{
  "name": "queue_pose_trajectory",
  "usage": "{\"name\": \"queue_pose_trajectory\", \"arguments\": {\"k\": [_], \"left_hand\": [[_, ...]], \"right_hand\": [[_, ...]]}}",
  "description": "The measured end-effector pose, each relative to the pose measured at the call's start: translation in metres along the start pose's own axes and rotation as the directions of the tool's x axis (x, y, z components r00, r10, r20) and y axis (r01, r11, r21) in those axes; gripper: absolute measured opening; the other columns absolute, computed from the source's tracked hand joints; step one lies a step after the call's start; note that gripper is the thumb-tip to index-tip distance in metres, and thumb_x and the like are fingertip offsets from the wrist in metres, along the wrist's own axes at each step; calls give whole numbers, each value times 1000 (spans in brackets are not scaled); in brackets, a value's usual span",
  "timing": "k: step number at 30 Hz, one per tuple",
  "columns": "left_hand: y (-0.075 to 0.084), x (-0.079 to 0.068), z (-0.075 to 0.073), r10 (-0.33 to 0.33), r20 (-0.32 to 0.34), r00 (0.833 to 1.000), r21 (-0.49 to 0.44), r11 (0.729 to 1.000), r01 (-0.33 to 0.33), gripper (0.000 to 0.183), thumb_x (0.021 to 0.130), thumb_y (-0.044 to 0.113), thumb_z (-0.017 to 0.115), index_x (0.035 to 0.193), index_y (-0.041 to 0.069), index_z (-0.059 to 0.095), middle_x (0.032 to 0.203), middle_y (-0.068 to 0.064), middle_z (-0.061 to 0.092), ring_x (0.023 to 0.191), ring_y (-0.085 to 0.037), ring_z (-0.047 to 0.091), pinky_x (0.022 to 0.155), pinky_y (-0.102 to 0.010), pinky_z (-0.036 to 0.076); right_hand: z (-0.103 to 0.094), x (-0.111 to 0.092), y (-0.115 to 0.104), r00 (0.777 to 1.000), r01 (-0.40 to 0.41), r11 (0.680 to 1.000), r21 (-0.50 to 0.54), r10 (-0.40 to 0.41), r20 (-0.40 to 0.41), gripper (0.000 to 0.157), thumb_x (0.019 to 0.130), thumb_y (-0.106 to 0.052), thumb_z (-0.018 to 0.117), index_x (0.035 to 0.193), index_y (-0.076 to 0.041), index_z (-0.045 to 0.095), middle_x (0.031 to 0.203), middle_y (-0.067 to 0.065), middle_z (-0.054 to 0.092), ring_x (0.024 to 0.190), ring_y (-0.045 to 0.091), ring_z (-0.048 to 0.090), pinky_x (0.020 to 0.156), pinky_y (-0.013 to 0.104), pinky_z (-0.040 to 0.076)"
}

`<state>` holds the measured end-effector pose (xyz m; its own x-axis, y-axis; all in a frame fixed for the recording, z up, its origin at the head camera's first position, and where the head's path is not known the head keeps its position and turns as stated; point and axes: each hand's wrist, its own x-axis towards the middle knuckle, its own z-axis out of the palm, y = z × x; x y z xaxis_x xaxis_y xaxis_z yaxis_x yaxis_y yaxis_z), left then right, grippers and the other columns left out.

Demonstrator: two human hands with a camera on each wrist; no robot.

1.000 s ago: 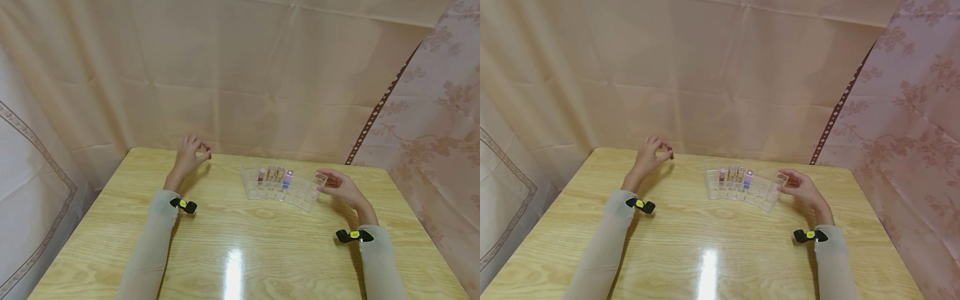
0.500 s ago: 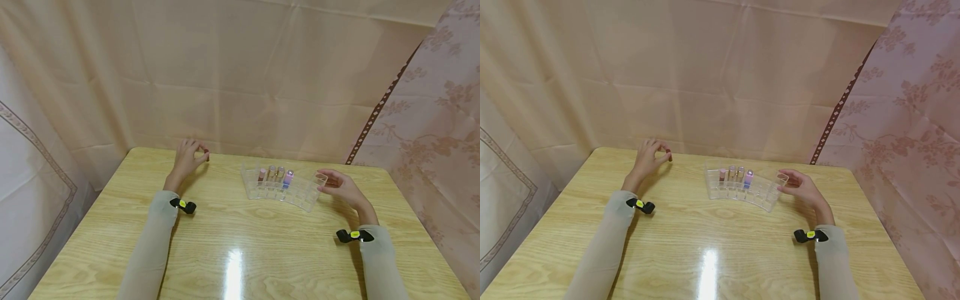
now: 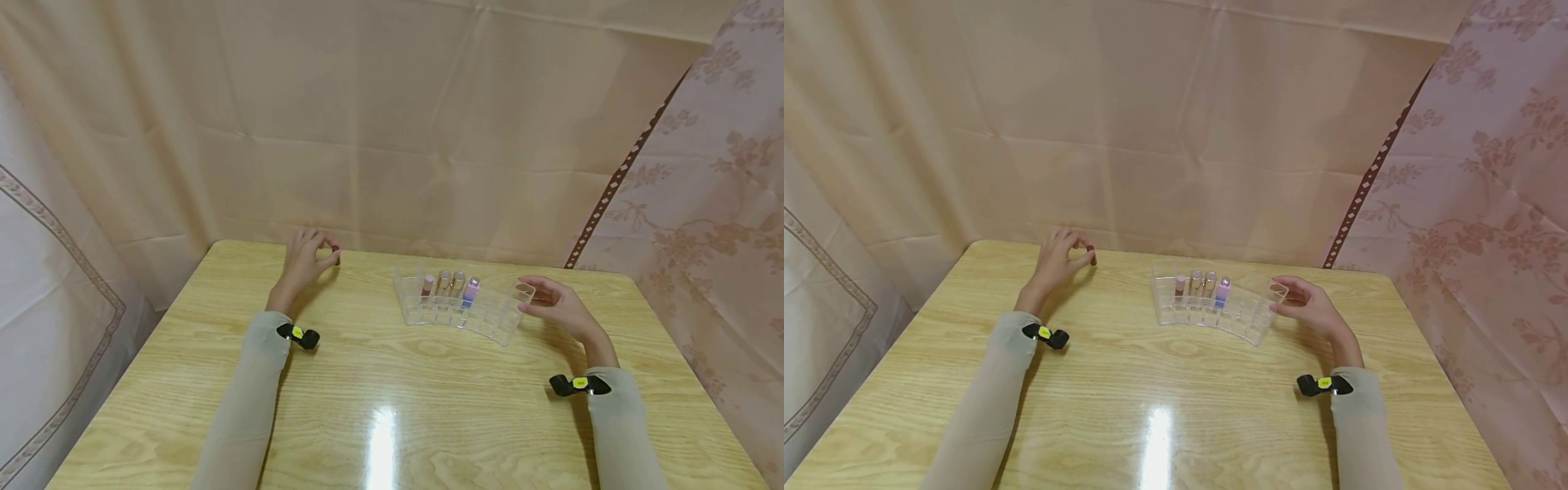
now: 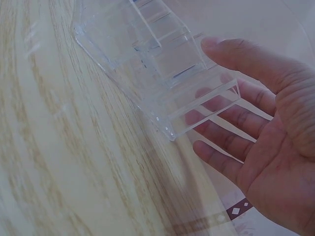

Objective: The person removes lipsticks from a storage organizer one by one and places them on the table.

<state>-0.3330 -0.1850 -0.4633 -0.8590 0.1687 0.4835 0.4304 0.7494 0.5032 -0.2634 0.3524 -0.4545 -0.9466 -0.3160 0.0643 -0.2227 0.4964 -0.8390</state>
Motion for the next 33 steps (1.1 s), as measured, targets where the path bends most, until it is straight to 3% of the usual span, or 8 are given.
{"name": "queue_pose_trajectory", "arguments": {"k": [11,21,25,33], "left_hand": [[-1,0,5,0,18,1000,-4,1000,0,16,94,21,74,101,9,67,111,-11,62,107,-32,47,96,-51,32],[-2,0,-3,-20,20,1000,-23,1000,21,12,94,19,74,98,10,67,113,-11,62,106,-32,47,98,-52,33],[-3,1,-4,-19,12,1000,-23,1000,19,13,94,20,74,98,11,67,112,-11,62,107,-32,48,99,-53,33],[-3,1,2,-10,22,1000,-39,999,10,13,93,20,75,98,11,66,112,-11,62,110,-33,47,100,-54,32]], "right_hand": [[-1,-2,0,1000,8,1000,-19,-9,-8,56,95,-17,72,146,-2,51,140,23,58,108,0,61,85,17,53],[-5,6,-7,1000,17,1000,-13,-17,13,54,92,-13,76,138,4,56,137,27,61,105,10,66,83,20,55],[-10,12,-10,999,-15,1000,14,14,50,59,89,-13,80,138,6,54,134,27,63,101,12,67,81,23,56],[-16,14,-9,994,-75,997,-6,75,79,58,84,-14,84,135,0,58,127,21,67,94,9,66,80,26,56]]}}
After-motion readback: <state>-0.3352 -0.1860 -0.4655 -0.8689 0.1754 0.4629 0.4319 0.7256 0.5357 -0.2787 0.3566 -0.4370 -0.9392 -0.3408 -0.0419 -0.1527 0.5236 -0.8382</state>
